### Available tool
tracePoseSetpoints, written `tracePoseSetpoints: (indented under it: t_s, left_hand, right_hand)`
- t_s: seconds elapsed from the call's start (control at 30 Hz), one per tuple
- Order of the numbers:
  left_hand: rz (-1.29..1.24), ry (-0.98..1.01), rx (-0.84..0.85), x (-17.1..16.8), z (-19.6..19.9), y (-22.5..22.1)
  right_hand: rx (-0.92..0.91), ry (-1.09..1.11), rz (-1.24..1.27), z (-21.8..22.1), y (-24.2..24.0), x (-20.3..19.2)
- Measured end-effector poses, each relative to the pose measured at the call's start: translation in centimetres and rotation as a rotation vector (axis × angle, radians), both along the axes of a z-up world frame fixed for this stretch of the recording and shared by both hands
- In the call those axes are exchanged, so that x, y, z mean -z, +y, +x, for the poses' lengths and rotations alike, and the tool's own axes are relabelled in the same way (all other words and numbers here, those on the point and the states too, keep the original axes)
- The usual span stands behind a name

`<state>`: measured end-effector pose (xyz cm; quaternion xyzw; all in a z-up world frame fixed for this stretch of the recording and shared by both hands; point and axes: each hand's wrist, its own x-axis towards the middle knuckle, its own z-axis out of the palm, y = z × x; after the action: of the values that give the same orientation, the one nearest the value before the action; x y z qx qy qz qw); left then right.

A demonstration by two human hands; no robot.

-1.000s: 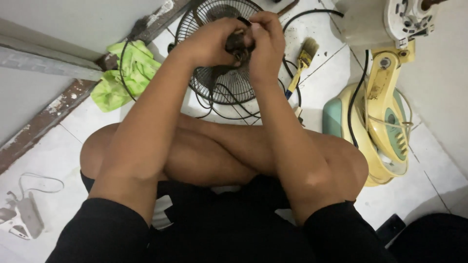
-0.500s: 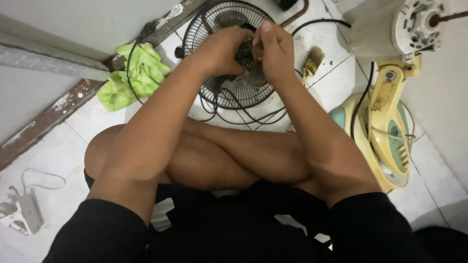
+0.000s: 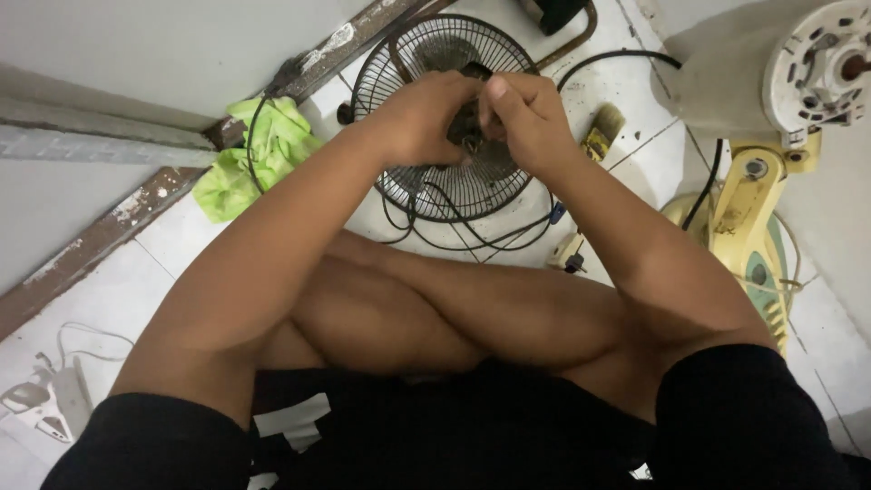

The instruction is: Reassembling a fan motor by attaching the motor unit to the rear guard using a screwdriver.

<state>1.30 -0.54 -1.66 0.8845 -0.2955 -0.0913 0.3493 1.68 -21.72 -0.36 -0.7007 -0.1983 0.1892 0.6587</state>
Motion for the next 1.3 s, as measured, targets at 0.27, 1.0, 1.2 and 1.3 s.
tracePoseSetpoints:
  t_s: [0.27, 1.0, 1.2, 1.3]
  left_hand:
    - [0.092, 0.066, 0.080, -0.9, 0.5, -0.1]
    - [-0.161, -0.037, -0.044, 0.4, -2.2, 2.4]
    - [-0.114, 0.328, -0.144, -2.1, -2.4, 2.7]
    - [-0.231, 0.218, -0.149, -0.7, -2.5, 1.8]
  right_hand:
    - [-0.105, 0.093, 0.054, -0.5, -1.0, 0.7]
    - [0.065, -0.687, -0.849, -3.1, -1.2, -4.9]
    - [0.212, -0.626, -0.524, -4.1, -0.6, -3.4]
    - [0.189, -0.197, -0.013, -3.7, -0.2, -0.4]
